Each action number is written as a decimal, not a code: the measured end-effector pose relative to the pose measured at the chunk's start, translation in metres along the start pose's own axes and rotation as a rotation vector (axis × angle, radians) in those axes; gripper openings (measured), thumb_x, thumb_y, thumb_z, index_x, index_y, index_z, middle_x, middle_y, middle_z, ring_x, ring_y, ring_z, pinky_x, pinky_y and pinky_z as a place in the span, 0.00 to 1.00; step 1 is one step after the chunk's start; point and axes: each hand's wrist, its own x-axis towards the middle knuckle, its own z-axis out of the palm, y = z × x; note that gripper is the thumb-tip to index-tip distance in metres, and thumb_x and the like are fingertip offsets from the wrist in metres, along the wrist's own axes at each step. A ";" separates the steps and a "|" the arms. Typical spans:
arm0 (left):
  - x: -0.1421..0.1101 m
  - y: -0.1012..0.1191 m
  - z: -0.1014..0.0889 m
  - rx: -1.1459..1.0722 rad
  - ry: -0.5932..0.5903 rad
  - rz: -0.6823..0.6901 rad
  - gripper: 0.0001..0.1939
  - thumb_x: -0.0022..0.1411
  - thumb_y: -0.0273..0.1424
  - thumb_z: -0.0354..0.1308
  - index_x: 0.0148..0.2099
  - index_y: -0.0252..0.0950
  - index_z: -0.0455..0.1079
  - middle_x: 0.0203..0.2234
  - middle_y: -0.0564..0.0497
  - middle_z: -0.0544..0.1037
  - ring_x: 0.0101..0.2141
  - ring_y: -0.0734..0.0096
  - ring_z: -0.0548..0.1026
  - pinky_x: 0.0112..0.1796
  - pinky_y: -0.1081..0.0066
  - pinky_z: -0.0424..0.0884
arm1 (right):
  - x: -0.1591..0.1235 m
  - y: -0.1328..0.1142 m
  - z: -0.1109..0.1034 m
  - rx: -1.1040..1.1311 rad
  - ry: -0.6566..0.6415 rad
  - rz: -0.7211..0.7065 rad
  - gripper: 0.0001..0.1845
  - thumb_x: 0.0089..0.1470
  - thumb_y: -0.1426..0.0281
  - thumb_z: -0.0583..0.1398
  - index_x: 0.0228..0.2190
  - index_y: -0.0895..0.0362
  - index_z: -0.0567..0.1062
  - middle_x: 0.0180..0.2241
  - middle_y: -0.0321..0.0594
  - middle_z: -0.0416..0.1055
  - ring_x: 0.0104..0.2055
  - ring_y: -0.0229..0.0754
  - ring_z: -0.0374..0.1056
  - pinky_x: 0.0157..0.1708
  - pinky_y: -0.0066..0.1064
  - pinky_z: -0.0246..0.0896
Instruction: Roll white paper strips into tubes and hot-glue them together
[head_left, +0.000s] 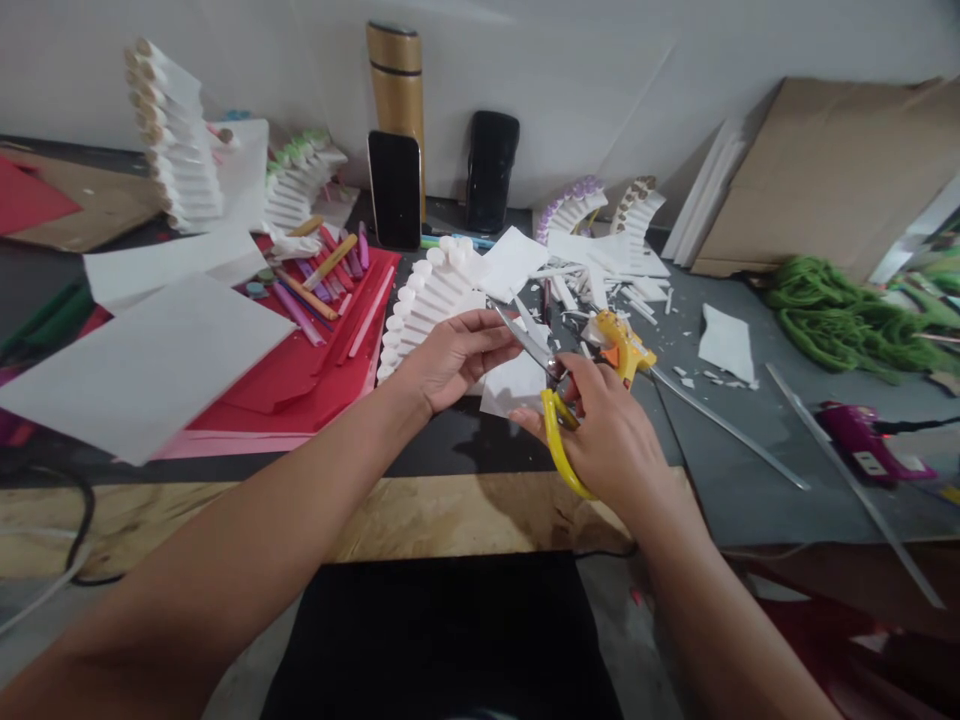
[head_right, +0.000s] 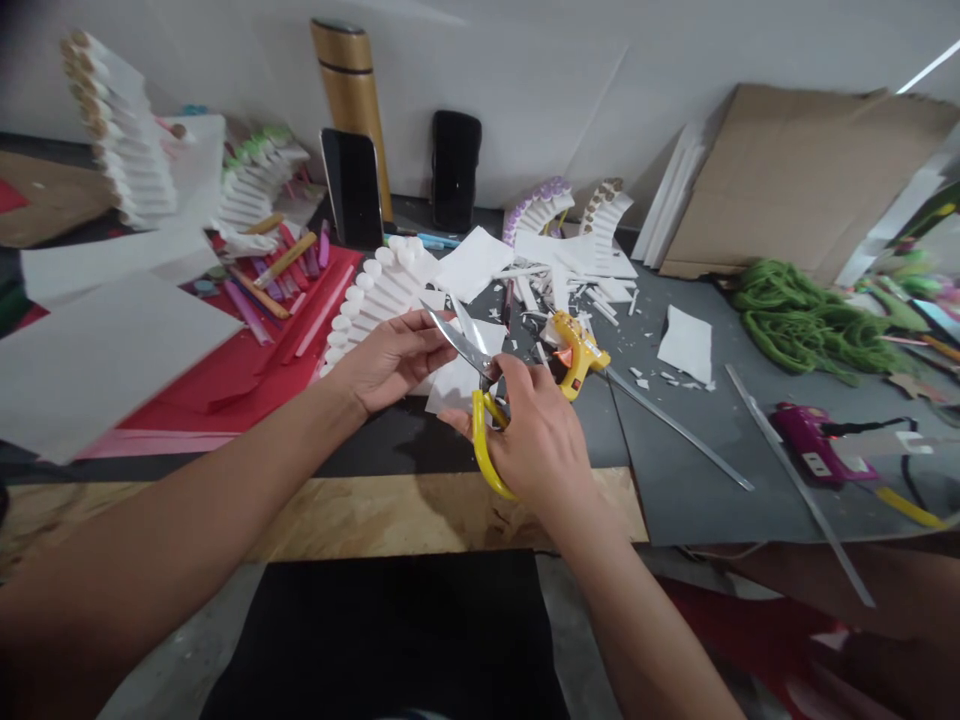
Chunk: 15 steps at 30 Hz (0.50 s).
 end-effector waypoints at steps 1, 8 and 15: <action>0.000 -0.001 -0.001 -0.001 -0.009 0.016 0.07 0.54 0.15 0.66 0.33 0.30 0.77 0.30 0.51 0.81 0.31 0.77 0.80 0.49 0.68 0.77 | 0.000 -0.001 0.000 -0.005 0.003 0.010 0.34 0.57 0.42 0.57 0.50 0.57 0.71 0.39 0.49 0.71 0.36 0.48 0.67 0.35 0.37 0.60; 0.002 -0.002 -0.004 0.011 -0.035 0.074 0.07 0.52 0.16 0.68 0.34 0.30 0.77 0.29 0.51 0.81 0.32 0.75 0.80 0.47 0.66 0.77 | 0.001 -0.002 0.000 0.027 -0.021 0.016 0.37 0.57 0.41 0.57 0.51 0.58 0.71 0.37 0.47 0.70 0.34 0.46 0.65 0.34 0.35 0.57; 0.000 -0.001 0.002 0.021 -0.007 0.105 0.08 0.50 0.15 0.68 0.30 0.29 0.75 0.28 0.51 0.81 0.30 0.73 0.80 0.46 0.64 0.77 | 0.001 0.000 0.003 0.009 0.015 -0.006 0.34 0.58 0.41 0.56 0.47 0.58 0.73 0.33 0.44 0.70 0.32 0.45 0.64 0.32 0.33 0.55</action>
